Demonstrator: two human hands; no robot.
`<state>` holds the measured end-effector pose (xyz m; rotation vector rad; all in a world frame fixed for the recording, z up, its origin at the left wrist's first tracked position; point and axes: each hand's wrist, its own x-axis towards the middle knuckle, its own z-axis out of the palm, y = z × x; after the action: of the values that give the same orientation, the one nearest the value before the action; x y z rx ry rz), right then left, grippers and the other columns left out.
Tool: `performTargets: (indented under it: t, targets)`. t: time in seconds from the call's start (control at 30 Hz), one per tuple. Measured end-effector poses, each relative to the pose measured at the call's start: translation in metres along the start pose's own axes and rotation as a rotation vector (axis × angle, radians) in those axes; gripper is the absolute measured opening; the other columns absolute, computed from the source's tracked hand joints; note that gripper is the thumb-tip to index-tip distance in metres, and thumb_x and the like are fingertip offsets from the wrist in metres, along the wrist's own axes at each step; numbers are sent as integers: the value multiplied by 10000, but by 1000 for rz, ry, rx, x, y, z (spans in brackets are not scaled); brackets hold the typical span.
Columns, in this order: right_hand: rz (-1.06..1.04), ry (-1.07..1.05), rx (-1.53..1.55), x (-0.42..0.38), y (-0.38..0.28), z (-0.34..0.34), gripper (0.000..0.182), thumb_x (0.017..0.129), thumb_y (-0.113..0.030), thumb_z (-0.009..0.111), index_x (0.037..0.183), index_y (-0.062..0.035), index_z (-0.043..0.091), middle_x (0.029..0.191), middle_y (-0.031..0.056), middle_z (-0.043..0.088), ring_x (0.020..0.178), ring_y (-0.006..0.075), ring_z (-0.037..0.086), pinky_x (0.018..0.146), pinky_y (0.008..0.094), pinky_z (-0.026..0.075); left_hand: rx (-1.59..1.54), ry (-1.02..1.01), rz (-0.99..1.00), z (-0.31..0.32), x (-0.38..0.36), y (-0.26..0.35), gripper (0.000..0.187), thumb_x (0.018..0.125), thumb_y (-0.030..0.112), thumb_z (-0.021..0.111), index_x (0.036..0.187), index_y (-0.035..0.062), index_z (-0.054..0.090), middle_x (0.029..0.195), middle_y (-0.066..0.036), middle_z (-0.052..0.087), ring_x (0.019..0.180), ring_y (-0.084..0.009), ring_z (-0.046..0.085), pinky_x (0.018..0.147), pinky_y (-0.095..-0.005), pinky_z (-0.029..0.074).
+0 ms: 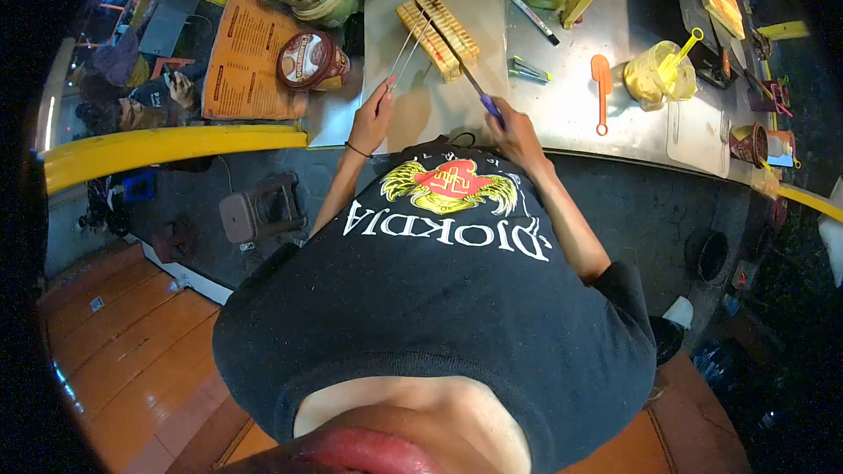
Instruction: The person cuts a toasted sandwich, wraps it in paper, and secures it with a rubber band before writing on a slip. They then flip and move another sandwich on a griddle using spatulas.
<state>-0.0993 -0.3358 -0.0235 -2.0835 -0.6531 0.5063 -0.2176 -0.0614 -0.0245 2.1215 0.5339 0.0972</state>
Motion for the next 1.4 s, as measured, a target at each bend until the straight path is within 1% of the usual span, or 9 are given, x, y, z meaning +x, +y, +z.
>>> performTargets:
  t: [0.13,0.33,0.5,0.67,0.93,1.0,1.27,1.37,1.4]
  targets:
    - [-162,80,-121,59,8,30,251,955,-235,510,1108,-37,521,729,283,620,695,438,637,588,502,474,-195,86,62,13,15,23,354,997,245,465,1322,129,543,683,-116,500,602,-141,467,602,-302,441]
    - [-11,-31,-446,49,5,30,216,970,-226,439,1071,-35,444,716,310,620,700,470,633,615,588,484,1,138,197,33,50,20,328,1004,293,456,1233,104,595,762,-141,605,672,-233,605,648,-341,469]
    - [-117,23,-455,81,7,56,264,970,-246,429,1098,-15,419,702,290,622,682,474,631,626,573,503,0,68,98,24,43,16,325,991,310,440,1187,100,593,1009,-237,647,968,-437,605,785,-461,504]
    - [11,-56,-525,45,9,37,258,969,-236,425,1073,0,434,681,281,620,637,461,631,594,551,513,9,80,70,28,42,17,313,993,299,439,1177,97,593,996,-229,653,955,-433,612,776,-469,505]
    - [-219,-16,-521,38,16,36,271,944,-215,455,1088,15,449,699,279,628,643,463,631,583,555,504,-2,102,49,30,35,14,321,999,333,440,1208,132,578,877,-245,624,867,-429,631,727,-429,494]
    - [81,-184,-541,-2,5,10,277,939,-215,463,1093,14,448,722,277,638,663,455,642,596,552,511,-14,135,52,34,38,11,321,1001,340,433,1210,141,574,883,-254,620,885,-443,621,726,-440,493]
    - [-175,68,-612,67,21,56,313,969,-260,438,1146,-1,451,648,250,617,582,443,617,513,548,484,-20,114,40,35,30,11,314,1003,314,412,1205,125,561,927,-257,649,923,-467,603,755,-514,492]
    - [-96,-130,-596,-10,48,23,297,977,-260,423,1171,-34,409,676,253,635,593,450,631,506,546,495,-6,95,-17,30,31,13,321,1004,311,414,1211,113,560,966,-252,650,945,-461,603,766,-506,494]
    - [110,-233,-618,-31,34,10,281,978,-263,435,1151,-48,385,695,260,641,621,453,639,515,552,493,-6,75,-64,32,31,13,323,1005,308,413,1212,109,560,982,-251,648,955,-456,603,772,-505,494]
